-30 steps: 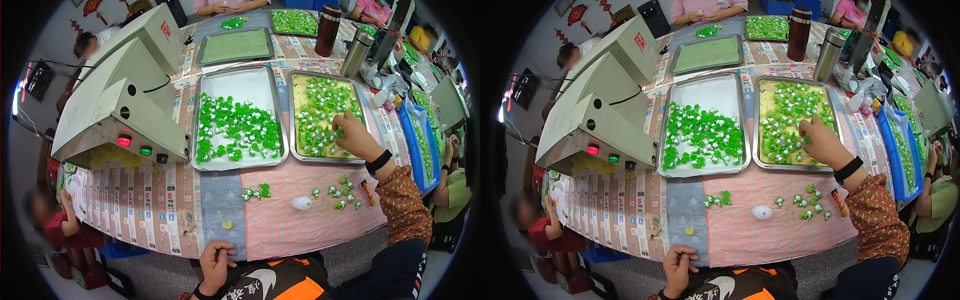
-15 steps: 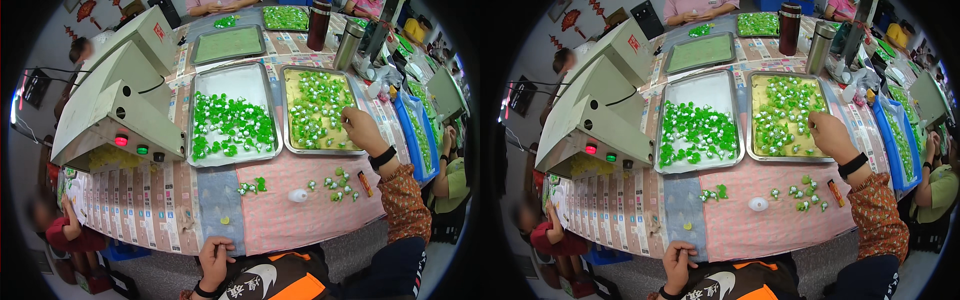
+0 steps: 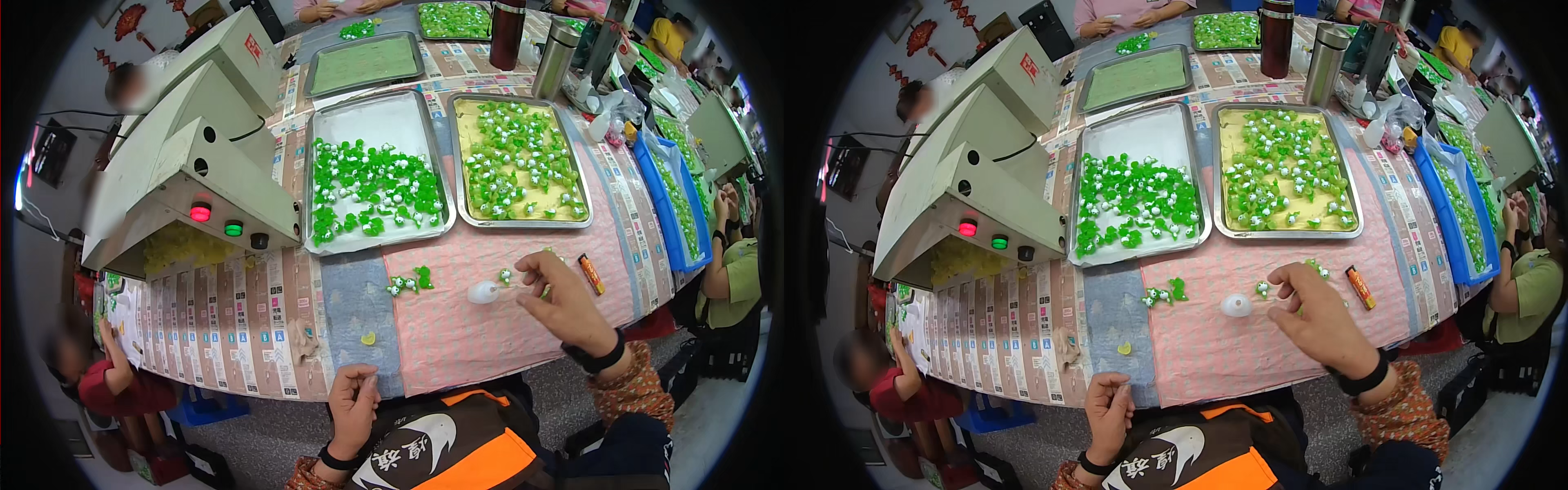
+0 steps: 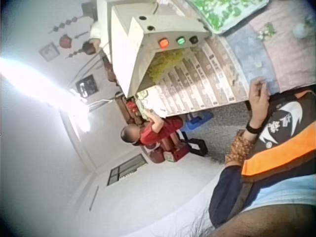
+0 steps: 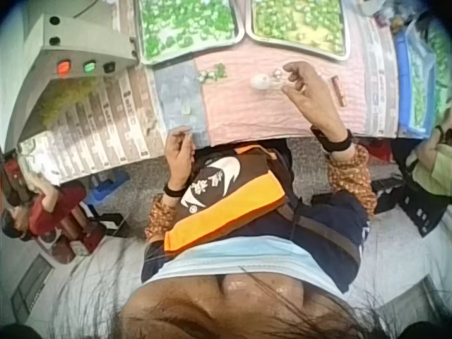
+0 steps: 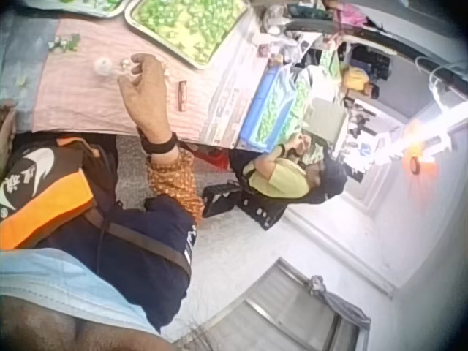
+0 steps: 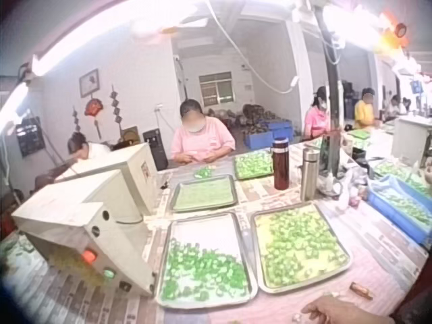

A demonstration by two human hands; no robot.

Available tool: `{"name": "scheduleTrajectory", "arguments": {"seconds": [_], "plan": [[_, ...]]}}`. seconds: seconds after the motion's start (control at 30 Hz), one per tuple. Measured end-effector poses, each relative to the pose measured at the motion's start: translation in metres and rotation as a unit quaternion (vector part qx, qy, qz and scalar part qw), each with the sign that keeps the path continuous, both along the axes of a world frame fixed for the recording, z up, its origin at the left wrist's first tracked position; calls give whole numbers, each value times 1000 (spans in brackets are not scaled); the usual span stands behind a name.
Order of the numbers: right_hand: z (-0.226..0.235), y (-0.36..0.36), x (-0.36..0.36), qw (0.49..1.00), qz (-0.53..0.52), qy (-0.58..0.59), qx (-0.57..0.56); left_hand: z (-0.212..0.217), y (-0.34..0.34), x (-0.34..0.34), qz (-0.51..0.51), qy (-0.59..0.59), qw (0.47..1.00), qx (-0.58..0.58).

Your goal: Applying adhesive and assembling eyes onto small green plastic toy components.

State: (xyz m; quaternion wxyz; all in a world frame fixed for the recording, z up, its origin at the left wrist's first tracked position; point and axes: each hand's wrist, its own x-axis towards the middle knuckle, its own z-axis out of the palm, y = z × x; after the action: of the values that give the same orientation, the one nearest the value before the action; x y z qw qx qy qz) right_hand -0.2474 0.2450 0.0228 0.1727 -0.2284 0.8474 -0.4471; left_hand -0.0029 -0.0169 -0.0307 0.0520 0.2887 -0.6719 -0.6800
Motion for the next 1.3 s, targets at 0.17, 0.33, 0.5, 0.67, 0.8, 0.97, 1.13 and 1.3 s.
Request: {"name": "scheduleTrajectory", "arguments": {"seconds": [0.17,0.33,0.5,0.67,0.8,0.97,1.13,1.3], "plan": [[-16,-22,30,999,4,-14,-35,-1,-5,6,-1,48,998,37],[-27,-41,34,999,15,28,-15,4,-14,19,10,92,993,68],[-40,-46,33,995,2,102,13,10,-44,23,100,128,986,29],[-33,-49,31,995,9,97,30,24,-78,23,169,189,967,-38],[-28,-50,40,997,-14,69,-35,41,-89,23,162,143,973,-80],[-10,-66,65,982,-21,-68,-176,45,-79,15,111,114,984,-83],[-15,-75,87,971,44,-132,-193,26,-51,-31,-48,104,912,-394],[-22,-77,100,981,59,-104,-153,8,-40,-56,-109,70,807,-576]]}}
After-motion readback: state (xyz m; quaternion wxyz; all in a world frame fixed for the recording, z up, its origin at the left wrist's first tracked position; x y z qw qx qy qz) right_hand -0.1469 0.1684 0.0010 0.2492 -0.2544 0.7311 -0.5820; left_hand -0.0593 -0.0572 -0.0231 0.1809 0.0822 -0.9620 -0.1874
